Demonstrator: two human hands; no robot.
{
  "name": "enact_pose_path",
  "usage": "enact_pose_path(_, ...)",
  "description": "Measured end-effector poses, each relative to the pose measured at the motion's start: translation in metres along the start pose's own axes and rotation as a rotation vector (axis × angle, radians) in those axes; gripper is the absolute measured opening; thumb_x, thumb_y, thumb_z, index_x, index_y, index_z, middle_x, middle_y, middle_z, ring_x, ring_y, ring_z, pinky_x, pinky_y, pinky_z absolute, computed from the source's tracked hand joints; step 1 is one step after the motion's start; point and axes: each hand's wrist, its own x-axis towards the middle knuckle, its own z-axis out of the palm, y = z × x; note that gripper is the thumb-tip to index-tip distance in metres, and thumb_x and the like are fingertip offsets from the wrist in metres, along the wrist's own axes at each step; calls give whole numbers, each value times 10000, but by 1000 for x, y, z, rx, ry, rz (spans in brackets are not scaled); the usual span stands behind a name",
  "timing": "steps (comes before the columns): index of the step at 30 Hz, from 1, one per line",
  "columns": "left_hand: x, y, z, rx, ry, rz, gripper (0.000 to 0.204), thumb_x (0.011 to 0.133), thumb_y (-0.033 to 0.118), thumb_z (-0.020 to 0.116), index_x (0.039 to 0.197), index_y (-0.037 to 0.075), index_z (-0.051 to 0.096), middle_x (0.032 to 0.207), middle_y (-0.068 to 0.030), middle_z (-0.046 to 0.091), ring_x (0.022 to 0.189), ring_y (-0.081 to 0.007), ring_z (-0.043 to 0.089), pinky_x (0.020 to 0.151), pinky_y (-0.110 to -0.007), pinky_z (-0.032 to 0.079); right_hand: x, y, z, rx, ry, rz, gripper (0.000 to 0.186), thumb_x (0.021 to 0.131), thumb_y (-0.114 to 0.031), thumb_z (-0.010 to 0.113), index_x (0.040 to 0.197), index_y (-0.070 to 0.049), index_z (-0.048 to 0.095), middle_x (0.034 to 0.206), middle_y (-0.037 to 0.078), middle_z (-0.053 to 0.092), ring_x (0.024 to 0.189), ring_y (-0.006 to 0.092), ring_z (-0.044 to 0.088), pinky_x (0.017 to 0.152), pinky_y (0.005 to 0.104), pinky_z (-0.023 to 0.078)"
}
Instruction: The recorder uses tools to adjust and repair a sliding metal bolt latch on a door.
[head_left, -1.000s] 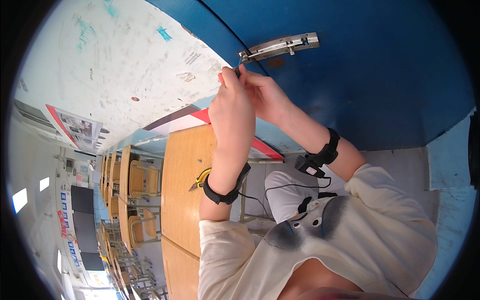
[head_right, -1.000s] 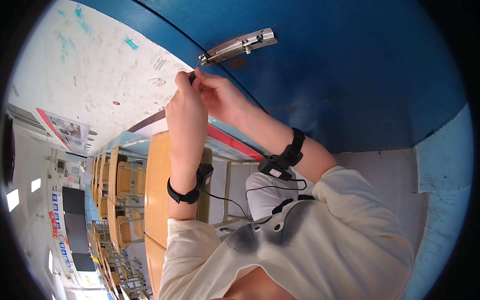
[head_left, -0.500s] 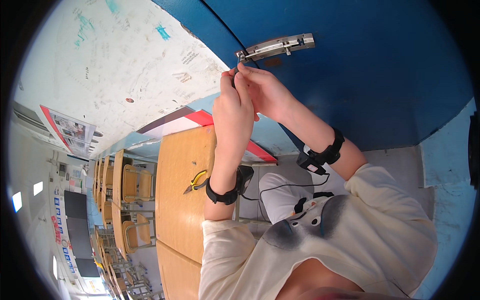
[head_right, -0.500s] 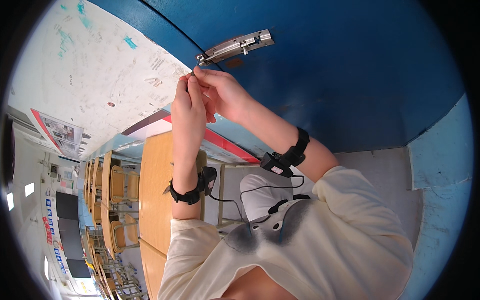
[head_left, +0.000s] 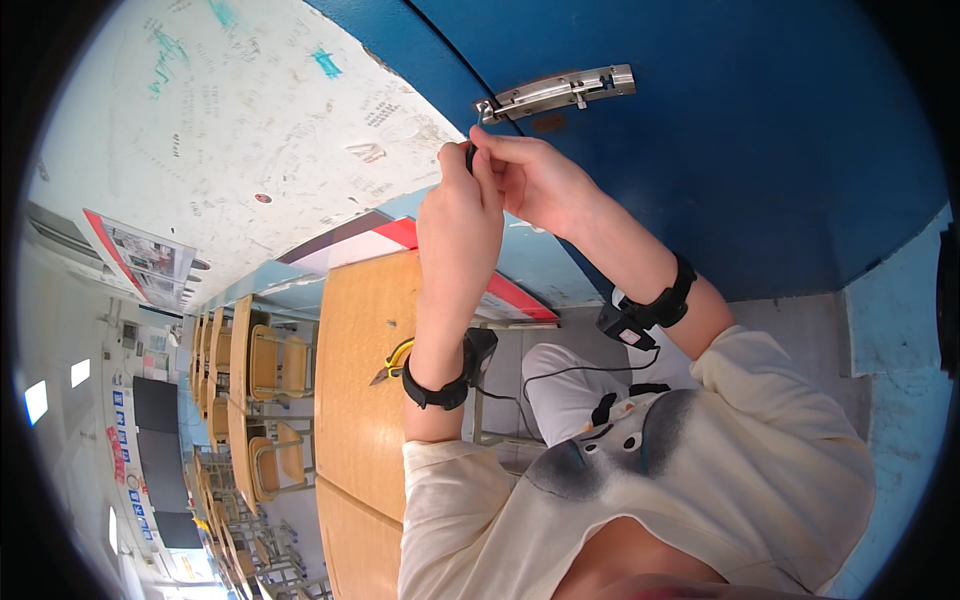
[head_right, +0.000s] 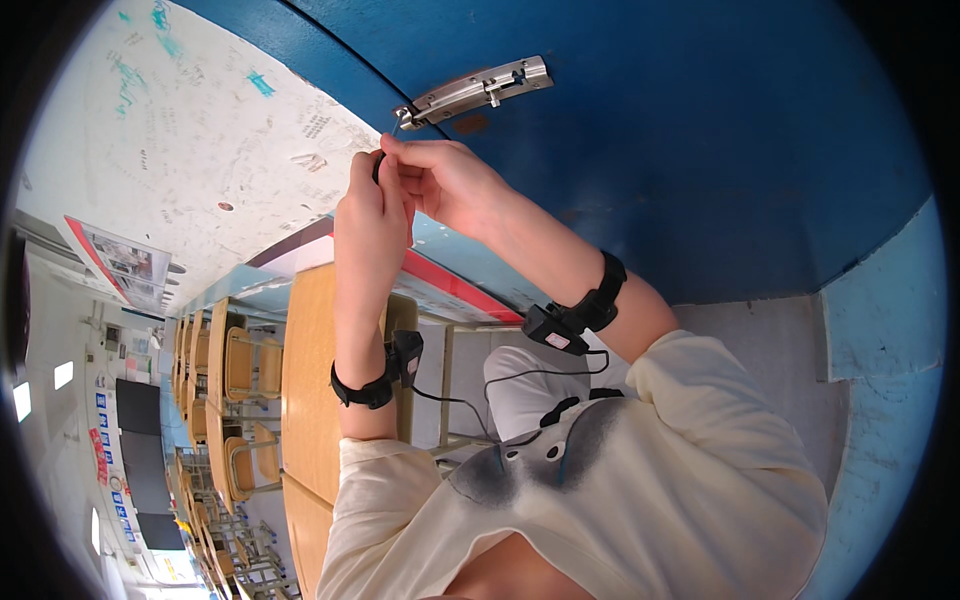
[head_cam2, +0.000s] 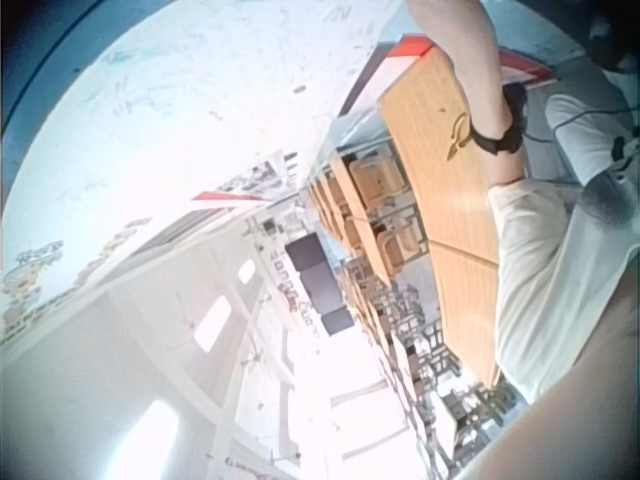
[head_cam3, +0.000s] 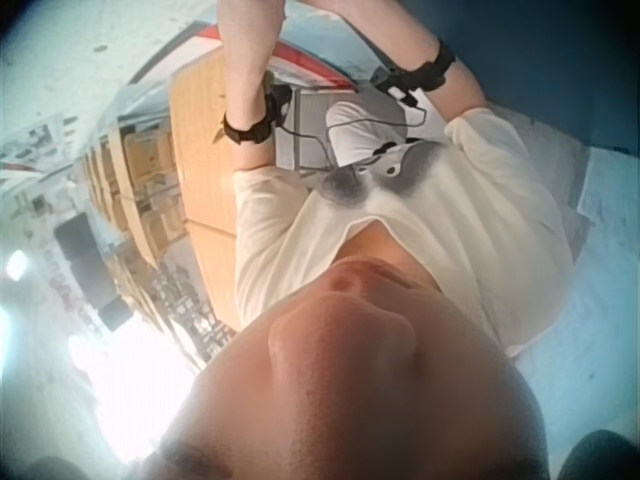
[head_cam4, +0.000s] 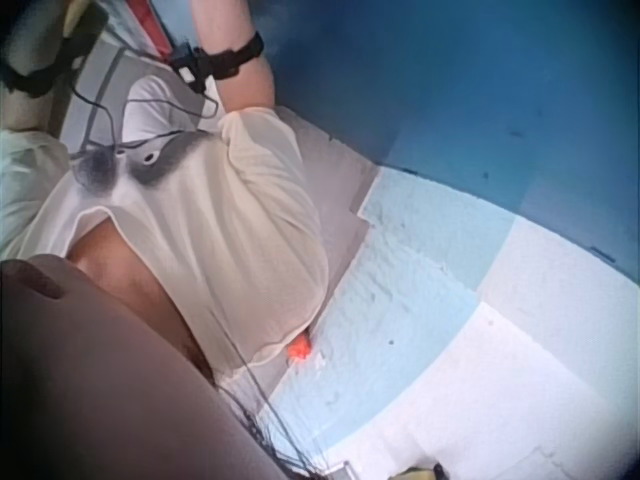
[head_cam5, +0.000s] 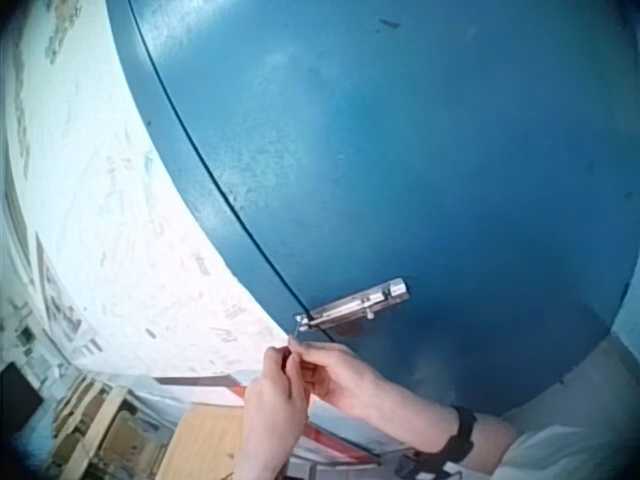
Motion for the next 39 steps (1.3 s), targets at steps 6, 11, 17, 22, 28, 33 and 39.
enact_pose_path(6, 5, 4, -11, 216, -67, 91, 189, 981, 221, 433, 928, 44, 473, 599, -187, 580, 552, -387, 583, 480, -432, 430, 10, 13, -12, 147, -149, 20, 270, 956, -306, 529, 1008, -61, 629, 903, 11, 629, 870, 105, 584, 813, 256, 449)
enact_pose_path(11, 2, 15, -5, 527, -62, 139, 203, 969, 261, 458, 918, 65, 450, 572, -160, 587, 545, -357, 606, 465, -434, 448, 12, 24, -15, 247, -141, -24, 351, 994, -301, 433, 1142, -14, 570, 1059, 67, 611, 1007, 154, 573, 927, 298, 438)
enact_pose_path(17, -3, 18, 5, 551, 21, 72, 221, 968, 285, 456, 935, 67, 460, 573, -146, 604, 564, -352, 629, 484, -421, 475, 17, 25, -31, 276, -343, -80, 296, 996, -266, 428, 1115, -34, 568, 1061, 52, 603, 982, 144, 572, 892, 289, 446)
enact_pose_path(22, -5, 5, 10, 182, 155, 60, 286, 978, 309, 437, 949, 34, 509, 555, -157, 607, 505, -335, 622, 425, -400, 472, 10, 14, -20, 61, -129, -65, 176, 944, -262, 545, 925, -110, 631, 905, -6, 645, 888, 107, 571, 794, 274, 431)
enact_pose_path(28, -7, 2, 11, 213, 125, -16, 277, 980, 296, 431, 919, 35, 501, 553, -174, 602, 516, -358, 618, 442, -420, 477, 2, 3, -13, 27, -111, 39, 179, 919, -269, 598, 943, -101, 657, 916, -4, 648, 869, 109, 575, 787, 262, 429)
enact_pose_path(33, -5, 5, 12, 220, 80, -57, 278, 996, 268, 390, 915, 34, 518, 638, -206, 618, 597, -407, 610, 506, -465, 465, 0, -1, -11, 45, -65, 66, 217, 902, -274, 626, 939, -62, 657, 921, 11, 650, 880, 120, 574, 822, 271, 419)
enact_pose_path(39, -4, -3, 8, 297, 135, 87, 267, 982, 271, 431, 876, 27, 453, 557, -177, 594, 506, -359, 608, 418, -418, 457, 9, 5, -14, 85, -138, 62, 224, 915, -288, 606, 931, -71, 660, 907, 5, 653, 866, 106, 578, 792, 251, 439)
